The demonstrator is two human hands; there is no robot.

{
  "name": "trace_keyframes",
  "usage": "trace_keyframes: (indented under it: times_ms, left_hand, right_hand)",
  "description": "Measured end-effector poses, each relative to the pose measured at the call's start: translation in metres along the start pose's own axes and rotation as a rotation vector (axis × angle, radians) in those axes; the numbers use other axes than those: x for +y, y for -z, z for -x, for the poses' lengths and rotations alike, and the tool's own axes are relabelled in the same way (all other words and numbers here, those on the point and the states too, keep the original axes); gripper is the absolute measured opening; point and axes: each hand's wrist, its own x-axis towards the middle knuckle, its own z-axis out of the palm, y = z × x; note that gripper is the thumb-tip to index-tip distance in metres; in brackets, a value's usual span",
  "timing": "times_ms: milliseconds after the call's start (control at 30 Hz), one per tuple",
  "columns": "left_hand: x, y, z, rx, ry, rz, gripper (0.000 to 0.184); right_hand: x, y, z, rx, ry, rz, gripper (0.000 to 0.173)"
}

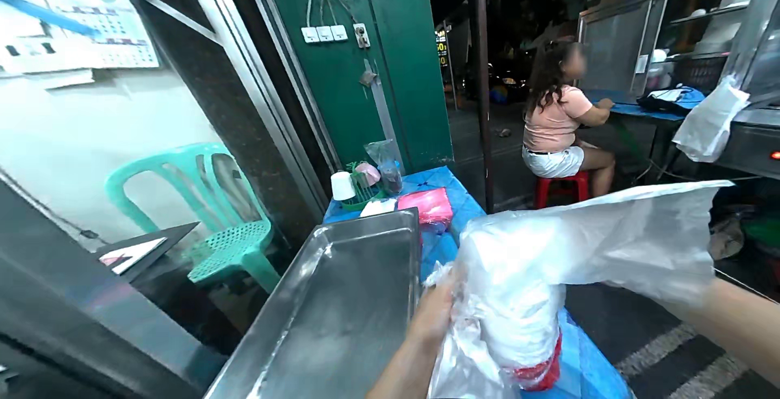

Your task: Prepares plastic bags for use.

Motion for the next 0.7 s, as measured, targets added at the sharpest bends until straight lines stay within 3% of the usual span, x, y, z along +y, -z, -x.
trace_keyframes:
  times_ms: [67, 133, 267, 367, 467, 533, 600, 700]
  left_hand:
    - [-0.007, 0.001, 0.0, -0.008, 0.004, 0.057, 0.026]
    - [-0.013, 0.001, 0.008, -0.001, 0.011, 0.129, 0.027]
    - [-0.007, -0.012, 0.059, 0.025, -0.006, 0.339, 0.035]
    - [0.004, -0.028, 0.084, 0.085, 0.036, 0.481, 0.031]
    - [-0.006, -0.033, 0.081, 0.109, 0.045, 0.547, 0.029]
    - [-0.009, -0.032, 0.078, 0.106, -0.014, 0.489, 0.028]
    - [-0.014, -0.029, 0.069, 0.078, -0.138, 0.354, 0.031]
    - [-0.025, -0.012, 0.045, -0.051, -0.374, 0.067, 0.054]
  right_hand:
    - [-0.061, -0.033, 0.024, 0.147, -0.196, 0.018, 0.013]
    - [-0.071, -0.05, 0.028, 0.338, -0.233, -0.087, 0.011]
    - [-0.044, -0.088, 0.044, 0.693, 0.207, -0.774, 0.017]
    - [-0.053, -0.126, 0.067, 0.72, 0.275, -1.05, 0.021]
    - [-0.044, -0.15, 0.074, 0.598, 0.448, -1.268, 0.025]
    - [-0.037, -0.158, 0.072, 0.565, 0.53, -1.261, 0.033]
    - [-0.039, -0.16, 0.069, 0.653, 0.522, -1.061, 0.042]
    - [-0.032, -0.149, 0.065, 0.721, 0.398, -0.735, 0.056]
